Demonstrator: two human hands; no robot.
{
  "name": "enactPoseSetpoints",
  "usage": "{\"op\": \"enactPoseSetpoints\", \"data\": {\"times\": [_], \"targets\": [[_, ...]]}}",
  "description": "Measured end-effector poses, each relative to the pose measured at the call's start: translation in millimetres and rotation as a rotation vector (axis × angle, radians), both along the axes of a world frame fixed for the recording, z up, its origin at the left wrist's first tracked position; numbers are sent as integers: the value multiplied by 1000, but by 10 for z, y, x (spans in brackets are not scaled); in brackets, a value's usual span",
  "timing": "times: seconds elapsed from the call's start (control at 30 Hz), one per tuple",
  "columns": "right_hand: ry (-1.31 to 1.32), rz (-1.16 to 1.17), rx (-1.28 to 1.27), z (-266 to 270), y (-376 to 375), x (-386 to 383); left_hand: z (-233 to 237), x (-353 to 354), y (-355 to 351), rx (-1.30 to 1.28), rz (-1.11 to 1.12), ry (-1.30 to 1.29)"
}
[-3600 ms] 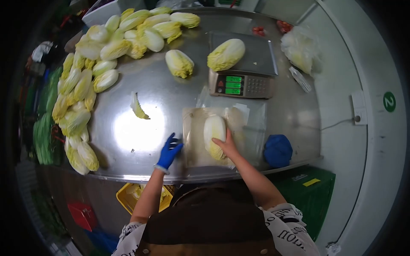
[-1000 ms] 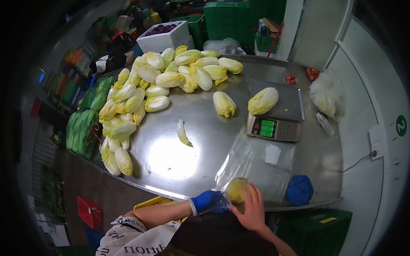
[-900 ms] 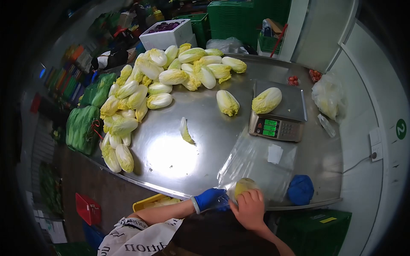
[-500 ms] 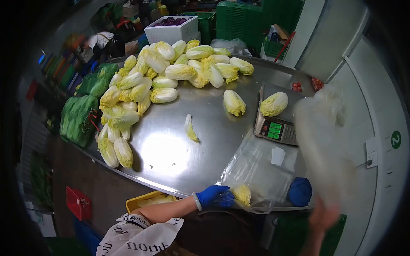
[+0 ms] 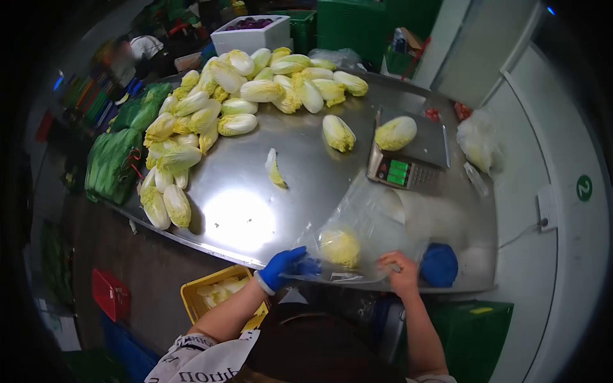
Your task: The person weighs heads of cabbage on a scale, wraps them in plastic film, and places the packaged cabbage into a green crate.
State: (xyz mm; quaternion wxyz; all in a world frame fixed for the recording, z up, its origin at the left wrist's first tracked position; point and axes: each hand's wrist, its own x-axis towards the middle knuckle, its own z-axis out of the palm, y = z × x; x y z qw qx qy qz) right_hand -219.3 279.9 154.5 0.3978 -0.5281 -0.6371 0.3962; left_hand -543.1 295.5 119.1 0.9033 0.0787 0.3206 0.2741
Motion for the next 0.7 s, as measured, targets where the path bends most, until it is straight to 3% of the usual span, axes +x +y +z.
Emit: {"op": "enactPoseSetpoints", "data": {"times": [0.1,0.13,0.2,0.23,0.27,0.33,0.4,0.47,0.5,0.57,0.67,0.7], "targets": [[-232,132,39,-508,-449,60,-582,67,-523,42,-31,341],[-340,182,73,-662,-623,102,-629,59,-672,13,-82,332],[-489,188,84,-742,-895,87,-976,74,-947,-131,43,120],[-566,202,94,-745,-970,61,-894,62,-1030,-20,21,189],[-580,146,132,-671,-1055,30,-600,93,-1048,-78,-59,359],[-604,40,236,-413,-1099,-115,-512,90,-1235,10,-62,372],[-455,188,390,-307,-1143,-446,-649,86,-1412,-13,-23,360],[-472,450,423,-229,-1191,-866,-583,148,-1464,-35,63,282],[-492,466,416,-287,-1202,-1064,-488,193,-1466,-15,83,341],[-544,536,386,-534,-1246,-1303,-877,52,-1540,330,-34,500],[-546,690,340,-619,-1222,-1357,-957,52,-1541,275,1,498],[-482,731,339,-578,-1231,-1231,-966,60,-1545,79,78,414]]}}
